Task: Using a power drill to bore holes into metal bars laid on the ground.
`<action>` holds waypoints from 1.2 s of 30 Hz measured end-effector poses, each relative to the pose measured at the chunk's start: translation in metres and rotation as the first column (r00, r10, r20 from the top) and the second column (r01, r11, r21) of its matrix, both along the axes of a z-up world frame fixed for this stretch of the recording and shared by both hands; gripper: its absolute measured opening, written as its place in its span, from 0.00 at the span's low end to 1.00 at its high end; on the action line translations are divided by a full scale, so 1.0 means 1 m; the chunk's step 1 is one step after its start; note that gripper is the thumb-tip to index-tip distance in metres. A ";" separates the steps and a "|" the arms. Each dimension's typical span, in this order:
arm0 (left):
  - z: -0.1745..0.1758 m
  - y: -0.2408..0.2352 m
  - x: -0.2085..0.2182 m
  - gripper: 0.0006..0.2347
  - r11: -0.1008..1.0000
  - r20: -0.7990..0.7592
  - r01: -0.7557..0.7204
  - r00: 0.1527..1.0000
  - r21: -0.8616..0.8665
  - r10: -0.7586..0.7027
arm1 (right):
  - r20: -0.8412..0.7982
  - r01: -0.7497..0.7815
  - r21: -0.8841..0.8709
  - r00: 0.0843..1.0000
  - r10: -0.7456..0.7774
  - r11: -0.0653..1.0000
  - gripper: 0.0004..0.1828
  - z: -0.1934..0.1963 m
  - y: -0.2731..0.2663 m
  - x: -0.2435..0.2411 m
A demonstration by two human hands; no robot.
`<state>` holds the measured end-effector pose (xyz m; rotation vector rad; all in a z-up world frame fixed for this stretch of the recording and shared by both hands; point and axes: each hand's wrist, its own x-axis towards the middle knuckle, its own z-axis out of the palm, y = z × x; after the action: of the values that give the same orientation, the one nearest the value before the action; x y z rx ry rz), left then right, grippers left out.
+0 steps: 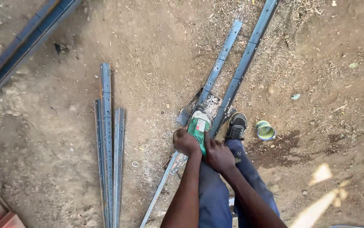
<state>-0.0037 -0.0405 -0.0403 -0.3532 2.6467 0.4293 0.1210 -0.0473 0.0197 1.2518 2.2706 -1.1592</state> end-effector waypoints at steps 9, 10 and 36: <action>0.040 0.032 0.060 0.10 0.953 -0.252 -0.284 0.935 -0.103 0.251 | -0.110 -0.275 0.163 0.949 0.294 0.948 0.38 0.009 0.024 0.046; 0.035 0.042 0.059 0.10 0.953 -0.278 -0.296 0.923 -0.071 0.266 | -0.124 -0.283 0.189 0.943 0.309 0.940 0.39 -0.003 0.030 0.043; 0.045 0.055 0.012 0.13 0.918 -0.089 0.353 0.935 0.182 -0.342 | -0.258 -0.069 -0.270 0.966 -0.003 0.960 0.55 -0.002 0.051 0.025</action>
<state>0.0085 0.0147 0.0052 0.1942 2.6150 0.5799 0.1463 0.0035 0.0180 1.0016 2.1888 -1.6434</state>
